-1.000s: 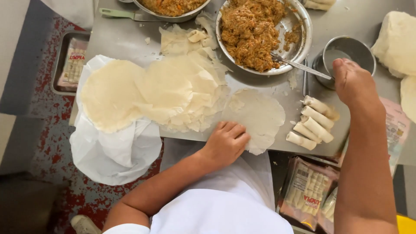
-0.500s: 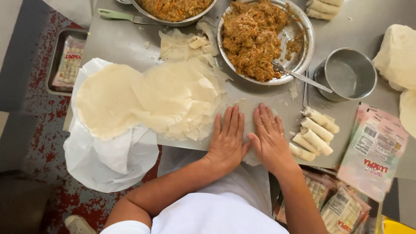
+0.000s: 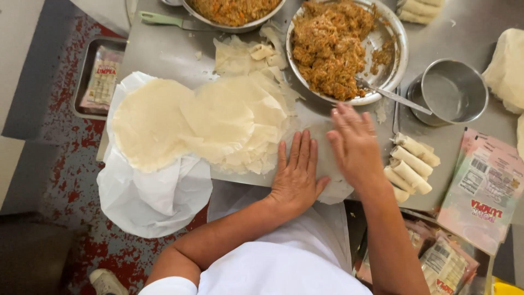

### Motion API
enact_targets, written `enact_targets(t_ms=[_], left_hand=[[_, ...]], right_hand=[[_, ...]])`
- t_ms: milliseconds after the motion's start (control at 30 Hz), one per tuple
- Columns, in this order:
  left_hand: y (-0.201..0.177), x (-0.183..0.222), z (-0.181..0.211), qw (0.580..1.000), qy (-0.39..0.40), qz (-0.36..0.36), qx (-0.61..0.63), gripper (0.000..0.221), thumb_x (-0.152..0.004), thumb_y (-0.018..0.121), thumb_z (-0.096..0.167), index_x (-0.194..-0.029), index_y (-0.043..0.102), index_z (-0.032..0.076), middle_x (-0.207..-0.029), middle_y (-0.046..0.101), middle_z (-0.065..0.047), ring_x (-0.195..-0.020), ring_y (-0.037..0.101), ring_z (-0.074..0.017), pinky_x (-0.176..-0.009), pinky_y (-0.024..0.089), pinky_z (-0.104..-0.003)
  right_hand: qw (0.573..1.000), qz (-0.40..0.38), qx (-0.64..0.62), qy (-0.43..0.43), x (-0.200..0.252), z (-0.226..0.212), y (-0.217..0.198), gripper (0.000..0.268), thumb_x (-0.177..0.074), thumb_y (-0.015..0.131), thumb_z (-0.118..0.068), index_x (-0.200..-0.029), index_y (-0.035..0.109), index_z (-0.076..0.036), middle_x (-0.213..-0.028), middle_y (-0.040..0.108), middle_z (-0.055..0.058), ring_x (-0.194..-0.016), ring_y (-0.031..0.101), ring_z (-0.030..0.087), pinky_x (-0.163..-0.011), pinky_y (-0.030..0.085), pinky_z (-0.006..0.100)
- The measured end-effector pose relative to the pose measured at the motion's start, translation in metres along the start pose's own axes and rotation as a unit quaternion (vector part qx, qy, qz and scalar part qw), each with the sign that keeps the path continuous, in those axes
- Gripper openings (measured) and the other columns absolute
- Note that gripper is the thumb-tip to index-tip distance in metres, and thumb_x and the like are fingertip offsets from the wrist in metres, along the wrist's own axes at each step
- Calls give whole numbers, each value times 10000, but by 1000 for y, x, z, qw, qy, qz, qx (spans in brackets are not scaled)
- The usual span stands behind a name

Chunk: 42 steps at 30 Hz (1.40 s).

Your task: The person prepares spring rolls by placing a filling onto wrappers, rolling them into cylinders, and placing them into plastic packaging.

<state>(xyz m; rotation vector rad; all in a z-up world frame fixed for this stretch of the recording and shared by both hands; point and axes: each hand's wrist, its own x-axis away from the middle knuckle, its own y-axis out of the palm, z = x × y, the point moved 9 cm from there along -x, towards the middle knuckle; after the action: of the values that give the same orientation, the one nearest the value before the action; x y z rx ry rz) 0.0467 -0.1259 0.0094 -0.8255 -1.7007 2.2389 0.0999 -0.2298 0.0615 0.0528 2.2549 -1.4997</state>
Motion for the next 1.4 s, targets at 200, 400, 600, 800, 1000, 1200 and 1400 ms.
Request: enact_targets(t_ms=[200, 400, 600, 800, 1000, 1200, 1400], left_hand=[[-20, 22, 21, 973, 187, 78, 113, 977, -896, 418, 713, -1524, 449, -35, -1600, 416, -258, -1494, 415, -418, -1244, 127, -666], [10, 41, 8, 942, 251, 143, 170, 512, -1068, 429, 432, -1362, 628, 64, -1431, 602, -142, -1337, 596, -326, -1179, 406, -523], [-37, 20, 1, 924, 276, 46, 261, 317, -1003, 703, 188, -1226, 676, -35, -1372, 651, -183, -1345, 579, -362, -1183, 406, -531], [-39, 17, -1, 922, 266, 30, 279, 320, -1007, 699, 214, -1223, 681, -21, -1384, 647, -169, -1344, 584, -351, -1179, 401, -524], [-39, 17, -1, 923, 264, 32, 278, 307, -1016, 679, 203, -1220, 690, -26, -1374, 659, -169, -1348, 583, -352, -1195, 391, -524], [-42, 18, -1, 923, 262, 34, 281, 388, -999, 708, 247, -1248, 667, -47, -1353, 661, -190, -1331, 589, -377, -1186, 409, -541], [-54, 17, -10, 938, 200, 69, 274, 705, -1009, 705, 351, -1515, 414, -45, -1544, 472, -250, -1454, 469, -424, -1245, 392, -538]], right_hand=[[954, 133, 268, 10, -15, 109, -37, 226, -1031, 752, -346, -1178, 768, -175, -1220, 652, 52, -1117, 633, 267, -960, 454, 390], [920, 132, 368, -1, -25, 177, -7, 51, -951, 763, -349, -999, 770, -363, -855, 571, -42, -791, 629, 218, -671, 479, 373], [911, 161, 373, 75, -90, 171, -66, 330, -844, 733, -80, -1075, 852, -284, -844, 687, 33, -754, 610, 269, -642, 413, 424], [940, -78, 141, 302, -95, 163, -51, 198, -1067, 647, -293, -1197, 796, -284, -922, 684, 45, -812, 575, 353, -656, 448, 456], [967, 43, 104, 229, -83, 160, -55, 170, -1012, 753, -197, -1168, 823, -205, -901, 694, 26, -740, 567, 245, -820, 444, 466], [962, 64, -97, 247, -73, 151, -67, 193, -981, 726, -38, -1119, 814, -140, -983, 680, 72, -786, 605, 171, -738, 517, 302], [970, 35, -131, 201, -37, 110, -118, 208, -1058, 689, -39, -1241, 782, -71, -983, 635, 60, -761, 480, 157, -678, 381, 299]])
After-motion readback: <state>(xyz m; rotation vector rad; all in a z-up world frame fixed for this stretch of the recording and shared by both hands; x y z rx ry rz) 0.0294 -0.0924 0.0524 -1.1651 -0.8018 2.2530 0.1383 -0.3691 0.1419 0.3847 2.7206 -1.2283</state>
